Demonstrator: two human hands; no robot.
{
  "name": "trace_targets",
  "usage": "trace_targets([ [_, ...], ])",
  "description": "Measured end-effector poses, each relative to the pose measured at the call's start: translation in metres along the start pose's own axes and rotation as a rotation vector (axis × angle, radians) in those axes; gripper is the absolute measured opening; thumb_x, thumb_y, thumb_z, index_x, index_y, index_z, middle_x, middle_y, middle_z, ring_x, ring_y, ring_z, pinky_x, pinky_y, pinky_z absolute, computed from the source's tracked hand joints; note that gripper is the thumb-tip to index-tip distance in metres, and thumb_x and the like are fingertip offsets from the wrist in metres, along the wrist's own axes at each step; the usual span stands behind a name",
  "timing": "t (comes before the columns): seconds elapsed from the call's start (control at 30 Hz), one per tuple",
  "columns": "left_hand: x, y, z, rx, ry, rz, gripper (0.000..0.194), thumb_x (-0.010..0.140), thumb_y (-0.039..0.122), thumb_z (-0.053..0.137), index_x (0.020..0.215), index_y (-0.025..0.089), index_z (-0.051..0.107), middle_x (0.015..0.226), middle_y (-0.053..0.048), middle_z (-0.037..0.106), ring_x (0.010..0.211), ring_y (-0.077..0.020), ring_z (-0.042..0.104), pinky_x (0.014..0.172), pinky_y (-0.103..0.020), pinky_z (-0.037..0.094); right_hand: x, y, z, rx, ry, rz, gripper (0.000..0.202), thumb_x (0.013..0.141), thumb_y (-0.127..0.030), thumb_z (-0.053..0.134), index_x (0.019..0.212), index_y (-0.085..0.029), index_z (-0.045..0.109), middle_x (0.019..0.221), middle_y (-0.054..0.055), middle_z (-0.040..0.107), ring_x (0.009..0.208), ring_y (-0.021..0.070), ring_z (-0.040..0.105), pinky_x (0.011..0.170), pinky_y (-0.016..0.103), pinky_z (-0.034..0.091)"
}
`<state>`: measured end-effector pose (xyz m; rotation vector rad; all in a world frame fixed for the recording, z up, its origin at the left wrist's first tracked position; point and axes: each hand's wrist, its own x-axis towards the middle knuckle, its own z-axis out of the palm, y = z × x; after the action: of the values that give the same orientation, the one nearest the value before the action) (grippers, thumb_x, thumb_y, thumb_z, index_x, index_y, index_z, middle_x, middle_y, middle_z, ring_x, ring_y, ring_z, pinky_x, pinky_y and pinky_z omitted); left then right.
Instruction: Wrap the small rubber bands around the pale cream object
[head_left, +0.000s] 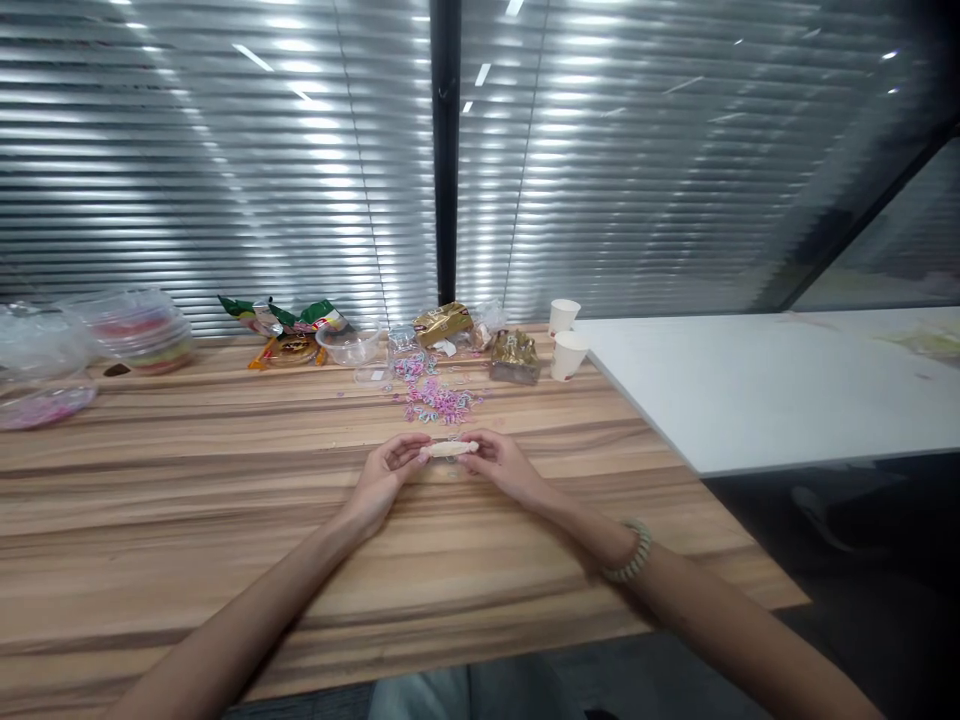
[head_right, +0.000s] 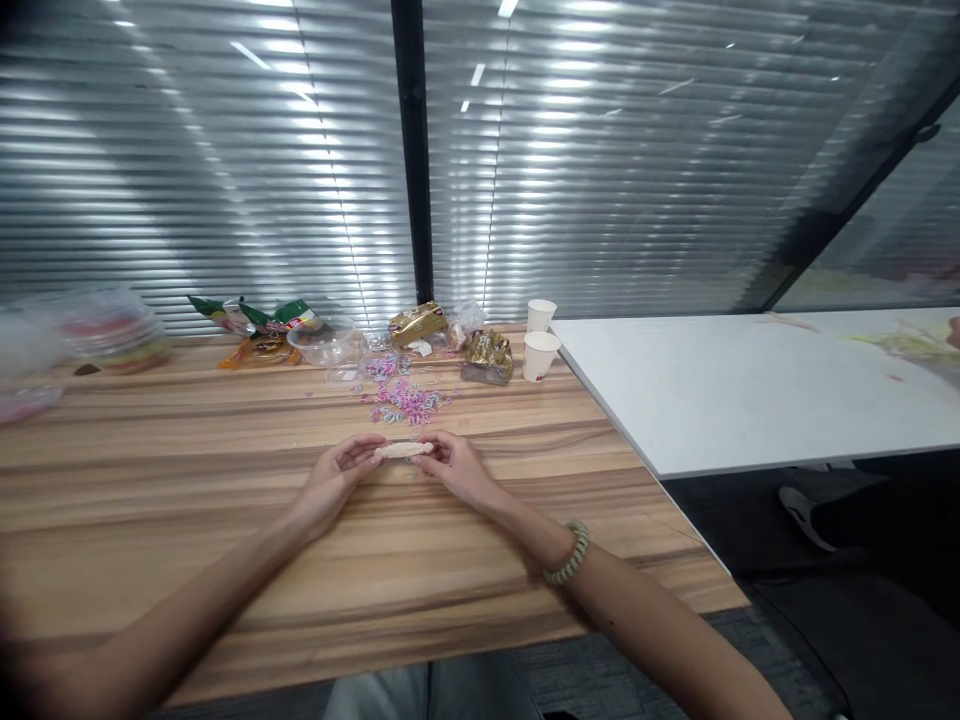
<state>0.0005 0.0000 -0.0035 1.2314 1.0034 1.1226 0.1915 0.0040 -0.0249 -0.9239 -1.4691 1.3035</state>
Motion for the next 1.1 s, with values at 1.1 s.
trace_targets([
  [1.1, 0.0003, 0.0017, 0.0010, -0.042, 0.024, -0.009, 0.035, 0.060, 0.029, 0.073, 0.090, 0.015, 0.061, 0.098, -0.008, 0.064, 0.094, -0.0202, 0.057, 0.091, -0.034, 0.039, -0.0027, -0.0082, 0.0020, -0.036, -0.036, 0.050, 0.037, 0.070, -0.038, 0.063, 0.096, -0.014, 0.054, 0.082, 0.004, 0.060, 0.067, 0.0125, 0.054, 0.061, 0.024, 0.043],
])
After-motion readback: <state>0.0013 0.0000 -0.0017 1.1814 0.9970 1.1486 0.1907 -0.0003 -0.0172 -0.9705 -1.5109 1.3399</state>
